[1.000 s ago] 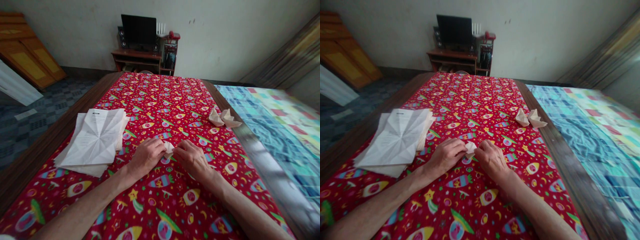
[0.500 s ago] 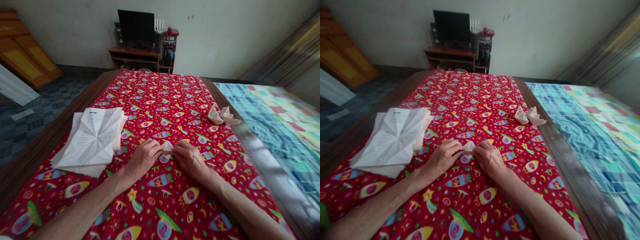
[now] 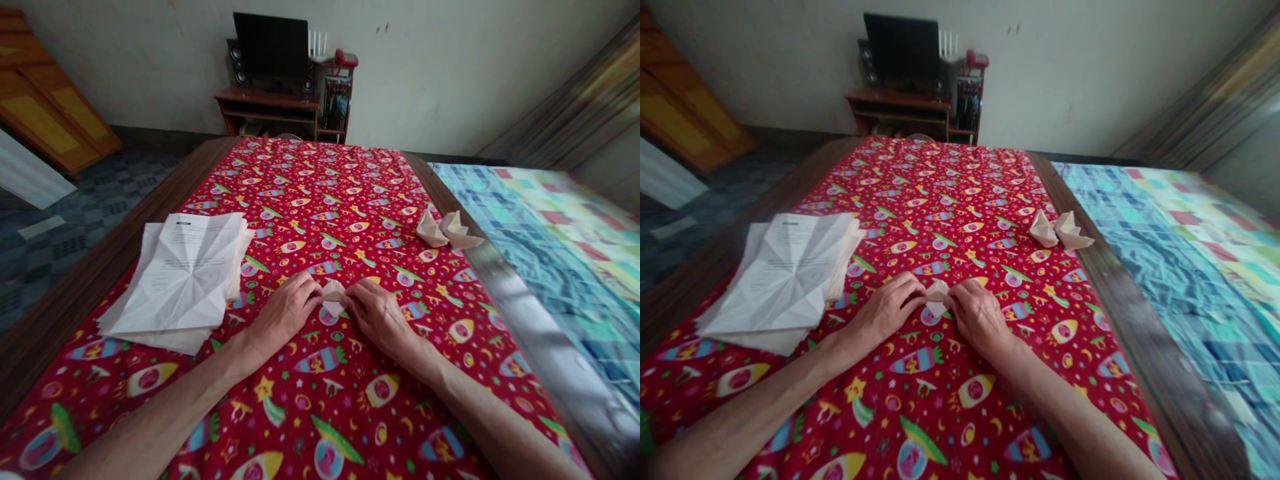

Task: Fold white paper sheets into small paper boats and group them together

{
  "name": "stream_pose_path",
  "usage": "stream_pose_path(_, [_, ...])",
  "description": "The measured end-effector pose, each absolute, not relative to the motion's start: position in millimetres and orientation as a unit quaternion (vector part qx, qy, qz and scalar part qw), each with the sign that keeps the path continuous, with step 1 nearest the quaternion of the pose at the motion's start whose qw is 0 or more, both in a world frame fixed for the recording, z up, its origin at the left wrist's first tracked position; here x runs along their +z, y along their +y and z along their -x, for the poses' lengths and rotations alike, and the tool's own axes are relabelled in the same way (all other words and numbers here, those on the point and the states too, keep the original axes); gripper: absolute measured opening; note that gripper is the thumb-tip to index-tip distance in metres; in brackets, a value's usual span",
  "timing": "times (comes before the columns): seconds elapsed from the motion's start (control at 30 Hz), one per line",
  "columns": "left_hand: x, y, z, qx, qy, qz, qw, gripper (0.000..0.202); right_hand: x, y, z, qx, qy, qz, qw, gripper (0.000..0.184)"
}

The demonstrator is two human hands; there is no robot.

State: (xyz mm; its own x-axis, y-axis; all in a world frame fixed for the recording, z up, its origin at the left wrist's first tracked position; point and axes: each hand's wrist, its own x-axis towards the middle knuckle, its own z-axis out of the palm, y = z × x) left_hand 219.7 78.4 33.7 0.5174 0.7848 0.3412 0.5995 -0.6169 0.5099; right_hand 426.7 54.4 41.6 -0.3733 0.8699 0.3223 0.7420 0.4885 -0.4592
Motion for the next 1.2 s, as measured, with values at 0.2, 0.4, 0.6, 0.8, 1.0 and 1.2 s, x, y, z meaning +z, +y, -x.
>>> stream_pose_path(0.2, [28,79,-215,0.29,0.368,-0.871,0.146,0.007,39,50,-430,0.069,-0.85,0.449,0.268,0.02])
stream_pose_path(0.4, [38,73,-211,0.215,0.34,-0.908,0.113,0.016,39,47,-435,0.03,-0.867,0.437,0.239,0.022])
stream_pose_path(0.6, [36,76,-213,0.216,0.341,-0.91,0.096,0.019,38,48,-435,0.042,-0.858,0.453,0.239,0.023])
stream_pose_path(0.8, [31,80,-217,0.268,0.351,-0.886,0.143,0.019,43,50,-435,0.143,-0.837,0.458,0.263,0.021])
stream_pose_path(1.0, [32,82,-220,0.303,0.4,-0.846,0.183,0.011,44,53,-432,0.191,-0.795,0.492,0.299,0.018])
stream_pose_path(1.2, [32,84,-222,0.293,0.427,-0.834,0.193,0.016,48,55,-428,0.156,-0.804,0.513,0.256,0.018])
